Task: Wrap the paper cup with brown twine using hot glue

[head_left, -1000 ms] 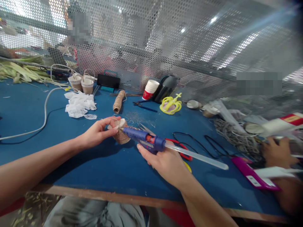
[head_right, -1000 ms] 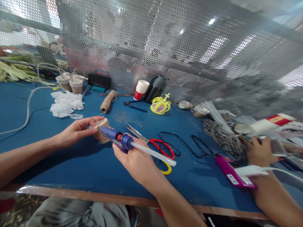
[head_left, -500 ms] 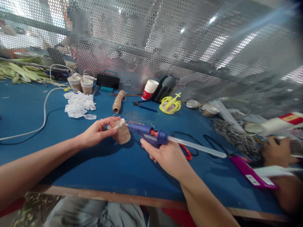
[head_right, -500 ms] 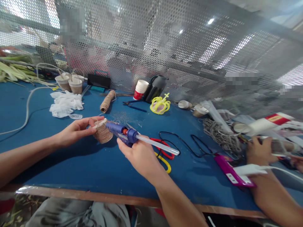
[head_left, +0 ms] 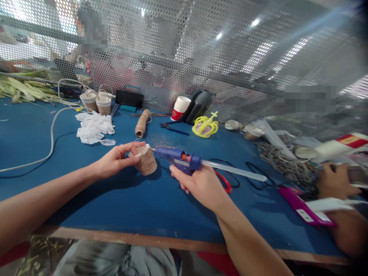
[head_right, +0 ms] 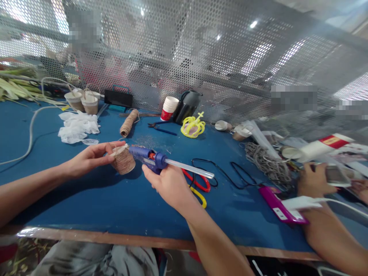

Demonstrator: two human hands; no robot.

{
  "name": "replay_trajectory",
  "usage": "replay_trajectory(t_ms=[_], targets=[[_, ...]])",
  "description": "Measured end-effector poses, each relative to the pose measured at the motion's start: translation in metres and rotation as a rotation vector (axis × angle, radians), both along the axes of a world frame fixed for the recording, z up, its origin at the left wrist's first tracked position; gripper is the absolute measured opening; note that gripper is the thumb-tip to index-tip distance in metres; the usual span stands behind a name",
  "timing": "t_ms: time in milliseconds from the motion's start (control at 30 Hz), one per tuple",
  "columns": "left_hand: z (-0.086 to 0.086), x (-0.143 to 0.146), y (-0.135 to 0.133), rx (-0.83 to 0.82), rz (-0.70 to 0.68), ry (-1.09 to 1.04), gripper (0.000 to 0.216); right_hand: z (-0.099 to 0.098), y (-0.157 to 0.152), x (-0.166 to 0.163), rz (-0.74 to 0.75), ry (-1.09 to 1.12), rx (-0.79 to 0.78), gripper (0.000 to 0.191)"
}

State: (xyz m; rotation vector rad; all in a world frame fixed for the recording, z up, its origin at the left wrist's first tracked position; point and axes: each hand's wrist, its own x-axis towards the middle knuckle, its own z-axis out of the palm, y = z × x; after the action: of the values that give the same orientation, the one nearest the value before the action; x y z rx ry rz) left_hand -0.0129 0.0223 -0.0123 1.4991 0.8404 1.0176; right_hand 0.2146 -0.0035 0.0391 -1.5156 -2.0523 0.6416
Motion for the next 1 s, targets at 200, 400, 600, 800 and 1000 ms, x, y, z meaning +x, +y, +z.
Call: replay_trajectory(t_ms=[200, 400, 600, 800, 1000], targets=[[-0.001, -0.002, 0.0, 0.016, -0.031, 0.006, 0.026, 0.0, 0.002, 0.002, -0.011, 0.006, -0.049, 0.026], [0.003, -0.002, 0.0, -0.003, -0.041, -0.005, 0.027, 0.001, -0.004, 0.0, -0.002, 0.064, -0.098, 0.026], [0.001, -0.005, 0.002, -0.024, -0.065, -0.036, 0.022, 0.003, -0.001, 0.002, 0.032, 0.114, -0.168, 0.027], [0.0, -0.007, 0.003, -0.046, -0.091, -0.036, 0.022, 0.0, 0.007, 0.006, 0.029, 0.167, -0.177, 0.027], [0.001, -0.007, 0.003, -0.027, -0.096, -0.022, 0.021, -0.003, 0.009, 0.008, 0.019, 0.191, -0.174, 0.026]])
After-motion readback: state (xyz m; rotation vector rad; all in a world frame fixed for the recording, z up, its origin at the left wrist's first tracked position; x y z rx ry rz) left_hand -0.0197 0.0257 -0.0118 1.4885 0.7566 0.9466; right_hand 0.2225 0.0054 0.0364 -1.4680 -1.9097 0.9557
